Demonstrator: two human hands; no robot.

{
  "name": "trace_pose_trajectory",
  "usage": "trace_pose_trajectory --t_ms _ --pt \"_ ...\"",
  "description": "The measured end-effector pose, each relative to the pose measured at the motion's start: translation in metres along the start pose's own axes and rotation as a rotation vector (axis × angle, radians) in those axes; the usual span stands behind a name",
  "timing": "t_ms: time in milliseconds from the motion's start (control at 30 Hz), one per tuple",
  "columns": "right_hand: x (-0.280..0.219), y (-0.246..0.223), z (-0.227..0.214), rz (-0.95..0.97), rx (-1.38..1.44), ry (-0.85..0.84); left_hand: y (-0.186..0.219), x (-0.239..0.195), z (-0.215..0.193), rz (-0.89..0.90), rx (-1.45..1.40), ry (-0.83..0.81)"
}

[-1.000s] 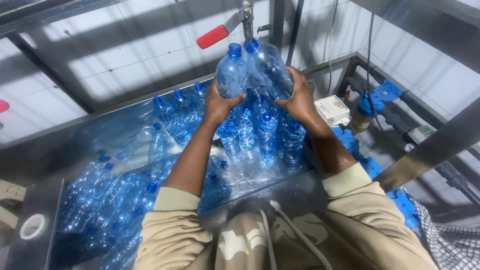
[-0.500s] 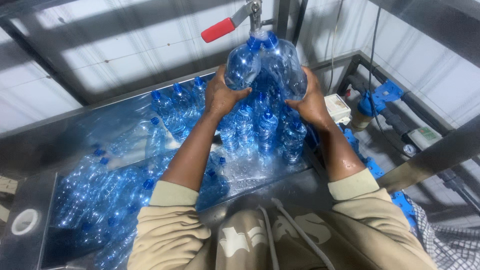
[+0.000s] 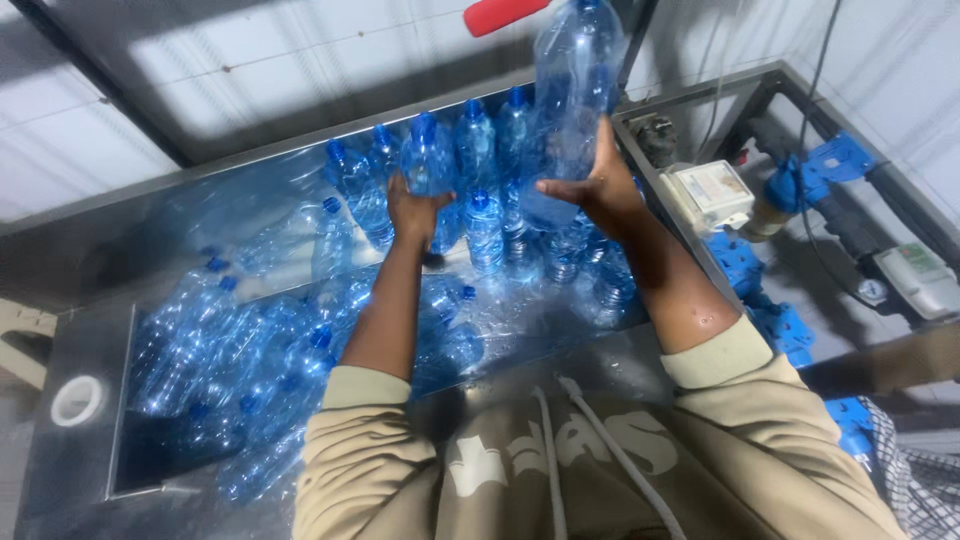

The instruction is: The person fills blue plastic bottles with water from a red-handled tap. They hold two bottles at a time under the tap, then place the filled bottles into a metal sink filled with water.

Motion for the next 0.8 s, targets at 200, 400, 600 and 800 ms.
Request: trace_pose_trajectory --t_ms 200,400,600,800 --pt "-0.009 -0.014 -0.002 0.089 -0.077 0.030 -0.083 -0.002 0.022 -0.192 -0.186 -0.034" --pt "-0.009 0.011 -0.014 0.017 -0.238 0.008 -0.106 -0.005 0.051 -0.354 -0.631 -0.244" --pt "-0.011 0.012 -0.015 0.069 -0.286 0.018 -0.115 -0.002 0.056 -0.095 0.015 -0.228" --pt "-0.019 -0.016 -0.013 0.115 -0.293 0.045 -0.147 -0.001 0.058 -0.117 -0.061 -0.273"
Point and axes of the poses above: each hand's wrist, its own x-axis towards the middle knuckle, its own z-axis out of the palm, y = z × x, the point moved 9 cm from there along x, towards the middle knuckle, and after that the axes turned 5 degrees about -z, right-handed, at the moved point
